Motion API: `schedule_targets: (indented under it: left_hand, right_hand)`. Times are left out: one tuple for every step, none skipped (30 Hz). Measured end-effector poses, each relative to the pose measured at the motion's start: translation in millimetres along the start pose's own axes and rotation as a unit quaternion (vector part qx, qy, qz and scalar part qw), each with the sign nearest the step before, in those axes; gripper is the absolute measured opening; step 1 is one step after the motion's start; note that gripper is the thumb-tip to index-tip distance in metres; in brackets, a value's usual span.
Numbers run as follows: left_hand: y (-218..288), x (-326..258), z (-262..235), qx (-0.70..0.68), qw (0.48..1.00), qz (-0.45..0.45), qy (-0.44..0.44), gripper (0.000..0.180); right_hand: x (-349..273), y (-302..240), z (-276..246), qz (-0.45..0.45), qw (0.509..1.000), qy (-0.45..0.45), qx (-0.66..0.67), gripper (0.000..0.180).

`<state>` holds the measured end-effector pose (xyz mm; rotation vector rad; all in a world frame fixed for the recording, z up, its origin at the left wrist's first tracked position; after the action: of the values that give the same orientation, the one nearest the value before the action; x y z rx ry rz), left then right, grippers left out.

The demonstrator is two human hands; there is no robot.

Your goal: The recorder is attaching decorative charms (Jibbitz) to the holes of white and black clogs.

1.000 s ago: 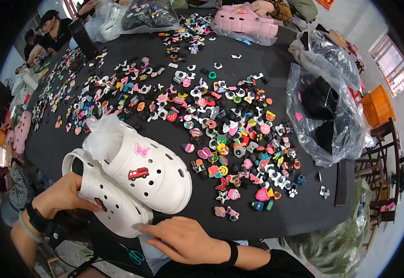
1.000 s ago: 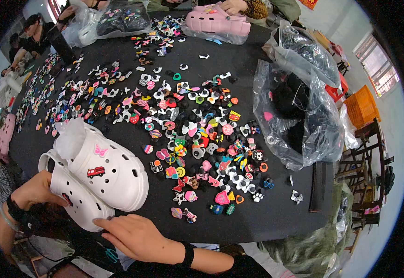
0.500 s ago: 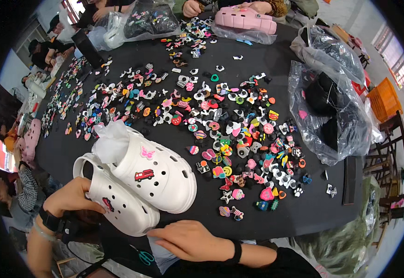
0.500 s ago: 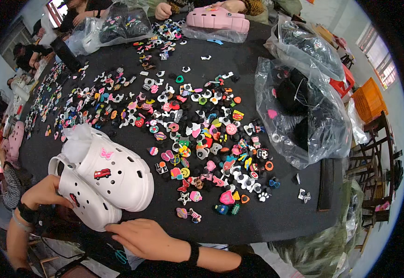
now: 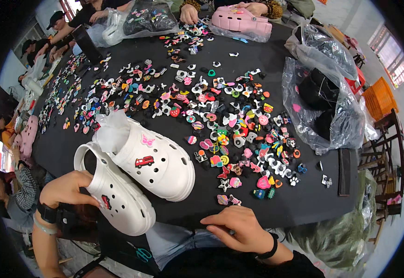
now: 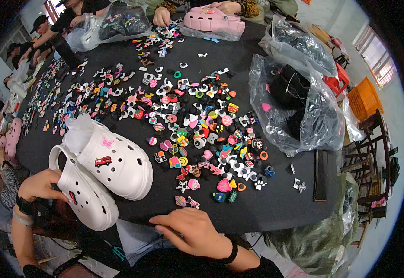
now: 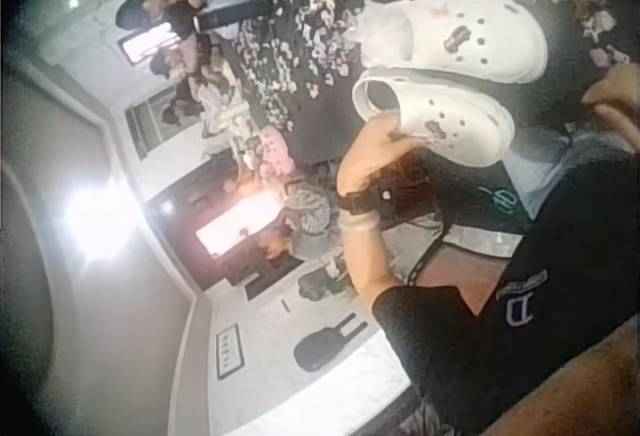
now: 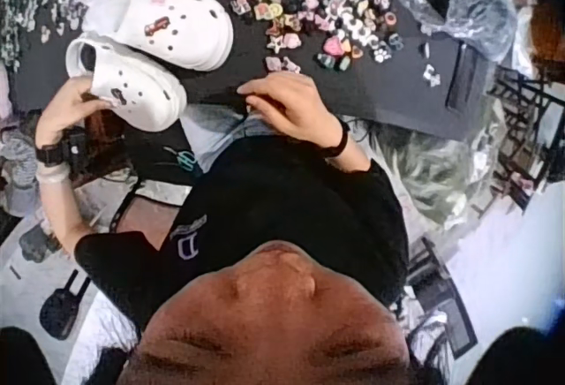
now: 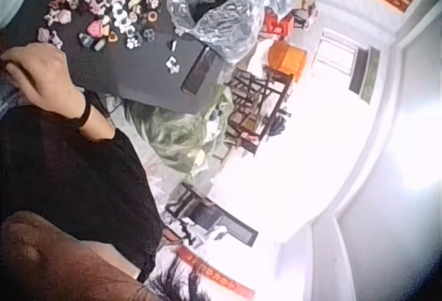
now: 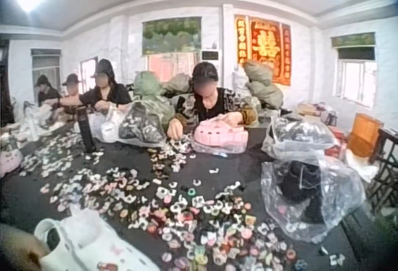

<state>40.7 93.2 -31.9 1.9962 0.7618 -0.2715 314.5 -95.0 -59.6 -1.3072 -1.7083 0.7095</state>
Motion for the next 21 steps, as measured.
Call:
schedule_targets:
  left_hand:
    - [0, 1, 1, -0.013, 1.000, -0.013, -0.011, 0.034]
    - [-3, 0, 2, -0.015, 1.000, -0.017, -0.013, 0.034]
    - [-8, -1, 2, -0.004, 1.000, -0.025, -0.011, 0.035]
    - [-11, -2, 2, 0.007, 0.999, -0.031, -0.010, 0.035]
    - [-11, -3, 5, 0.004, 0.999, -0.034, -0.014, 0.035]
    - [-9, -4, 7, -0.011, 0.999, -0.040, -0.007, 0.036]
    - [-7, -3, 7, -0.024, 0.999, -0.045, 0.001, 0.036]
    - [-7, -2, 10, -0.025, 0.998, -0.050, -0.003, 0.036]
    - [-4, 0, 10, -0.017, 0.999, -0.027, 0.011, 0.037]
    - [0, 1, 8, -0.006, 1.000, -0.006, 0.026, 0.038]
    - [-1, 1, 10, -0.004, 1.000, -0.011, 0.022, 0.038]
    - [-2, 1, 10, -0.015, 0.999, -0.008, 0.040, 0.039]
    - [-5, -2, 9, -0.027, 0.998, -0.003, 0.062, 0.040]
    - [-8, -5, 9, -0.033, 0.997, -0.008, 0.073, 0.040]
    - [-11, -7, 9, -0.034, 0.997, -0.010, 0.074, 0.040]
    - [-9, -7, 8, -0.012, 0.996, -0.008, 0.084, 0.040]
    - [-7, -8, 7, 0.010, 0.996, -0.006, 0.094, 0.040]
    - [-8, -9, 8, 0.011, 0.996, -0.008, 0.092, 0.040]
    - [-10, -9, 7, 0.022, 0.995, -0.011, 0.093, 0.040]
    - [-12, -8, 7, 0.033, 0.995, -0.014, 0.095, 0.040]
    - [-8, -8, 5, 0.033, 0.995, -0.013, 0.092, 0.040]
  right_hand:
    - [-1, 0, -2, -0.004, 1.000, 0.004, -0.006, 0.018]
    - [-2, 1, -6, -0.009, 1.000, 0.015, -0.009, 0.018]
    - [-2, 2, -11, -0.013, 1.000, 0.025, -0.012, 0.017]
    - [-4, 4, -16, -0.014, 0.999, 0.032, -0.035, 0.017]
    - [-5, 4, -24, -0.006, 0.998, 0.034, -0.048, 0.017]
    - [-9, 6, -30, 0.006, 0.997, 0.042, -0.063, 0.017]
    - [-12, 11, -36, 0.016, 0.996, 0.051, -0.077, 0.017]
    - [-14, 14, -44, 0.032, 0.994, 0.066, -0.084, 0.016]
    - [-19, 22, -49, 0.045, 0.992, 0.089, -0.073, 0.017]
    - [-20, 28, -53, 0.078, 0.992, 0.084, -0.052, 0.018]
    - [-22, 35, -56, 0.111, 0.990, 0.078, -0.031, 0.018]
    - [-23, 38, -55, 0.117, 0.991, 0.063, -0.032, 0.021]
    - [-19, 40, -52, 0.116, 0.991, 0.062, -0.029, 0.021]
    - [-15, 39, -48, 0.098, 0.993, 0.056, -0.040, 0.021]
    - [-11, 37, -43, 0.080, 0.994, 0.050, -0.051, 0.021]
    - [-8, 34, -41, 0.078, 0.994, 0.028, -0.066, 0.020]
    - [-6, 35, -38, 0.079, 0.994, 0.029, -0.063, 0.020]
    - [-4, 34, -34, 0.061, 0.996, 0.026, -0.059, 0.020]
    - [-3, 31, -30, 0.045, 0.997, 0.024, -0.057, 0.019]
    - [-3, 31, -24, 0.056, 0.997, 0.007, -0.051, 0.018]
    - [-3, 31, -21, 0.059, 0.997, 0.009, -0.051, 0.018]
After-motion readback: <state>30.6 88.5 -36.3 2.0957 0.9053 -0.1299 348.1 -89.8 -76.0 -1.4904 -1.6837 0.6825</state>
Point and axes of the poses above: each hand's wrist, its own x-axis towards the middle knuckle, its own z-axis out of the palm, y = z × x, the point moved 8 cm from there along x, towards the middle knuckle, and after that the axes turned 8 degrees about -x, right-handed, at the moved point
